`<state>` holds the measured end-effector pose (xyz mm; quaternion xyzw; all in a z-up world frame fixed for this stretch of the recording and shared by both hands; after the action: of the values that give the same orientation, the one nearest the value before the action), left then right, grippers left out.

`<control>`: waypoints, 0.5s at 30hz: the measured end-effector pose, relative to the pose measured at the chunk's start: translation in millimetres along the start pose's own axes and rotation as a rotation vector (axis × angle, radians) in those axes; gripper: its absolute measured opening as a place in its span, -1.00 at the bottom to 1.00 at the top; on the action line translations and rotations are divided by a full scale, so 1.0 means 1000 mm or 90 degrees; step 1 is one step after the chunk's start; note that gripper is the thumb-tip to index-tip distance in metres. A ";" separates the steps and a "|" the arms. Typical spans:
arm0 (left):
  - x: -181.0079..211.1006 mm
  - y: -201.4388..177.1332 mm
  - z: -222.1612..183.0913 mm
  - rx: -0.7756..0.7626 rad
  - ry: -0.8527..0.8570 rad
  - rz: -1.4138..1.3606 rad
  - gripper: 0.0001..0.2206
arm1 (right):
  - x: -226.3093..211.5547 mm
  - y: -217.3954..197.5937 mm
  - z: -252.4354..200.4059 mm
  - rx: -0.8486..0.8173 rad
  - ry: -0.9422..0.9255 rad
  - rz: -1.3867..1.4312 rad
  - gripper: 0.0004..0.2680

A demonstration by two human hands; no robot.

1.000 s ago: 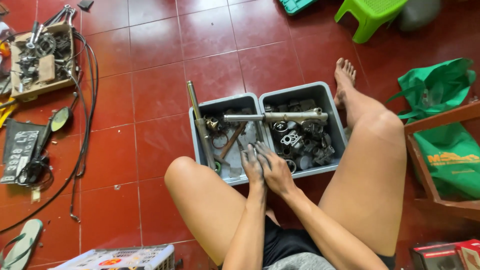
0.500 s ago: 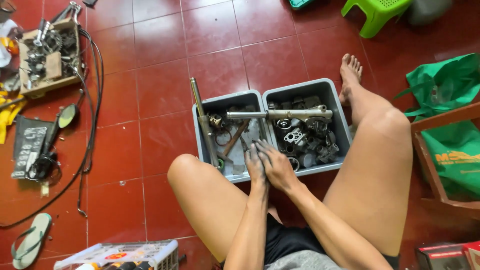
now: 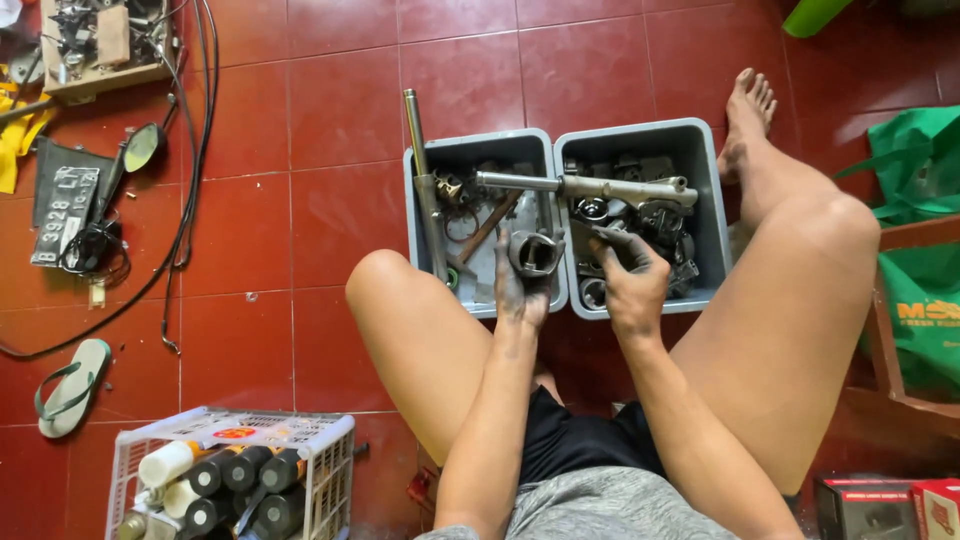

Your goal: Manually sanding a motorcycle piston with sandpaper to clean or smooth its surface.

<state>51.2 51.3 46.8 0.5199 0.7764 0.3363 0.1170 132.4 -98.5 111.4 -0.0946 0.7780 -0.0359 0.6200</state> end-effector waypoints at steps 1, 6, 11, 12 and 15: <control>-0.003 -0.005 0.009 -0.003 0.000 -0.002 -0.72 | -0.006 0.002 -0.004 0.000 -0.003 0.000 -0.89; 0.004 -0.029 0.042 -0.034 0.152 0.109 -0.86 | -0.036 0.007 -0.021 -0.018 -0.066 -0.107 -0.87; 0.012 -0.006 0.029 -0.087 0.373 0.248 -0.92 | -0.014 0.030 -0.032 -0.060 0.057 -0.037 -0.90; 0.021 0.002 0.025 -0.090 0.446 0.265 -0.92 | -0.015 0.038 -0.035 -0.076 0.098 0.028 -0.89; 0.025 0.003 0.017 -0.095 0.489 0.315 -0.90 | -0.004 0.042 -0.034 -0.145 0.178 0.061 -0.72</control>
<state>52.3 80.8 40.2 0.5175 0.5899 0.5773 -0.2258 95.9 -58.8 115.9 -0.1212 0.8591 0.0696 0.4924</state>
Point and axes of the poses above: each hand's wrist, its own z-axis towards the middle knuckle, its own y-axis out of the palm, x = y × z, the point moved 10 cm from there along z, towards the middle knuckle, and after that the axes turned 6 degrees about y, right-handed, at the moved point
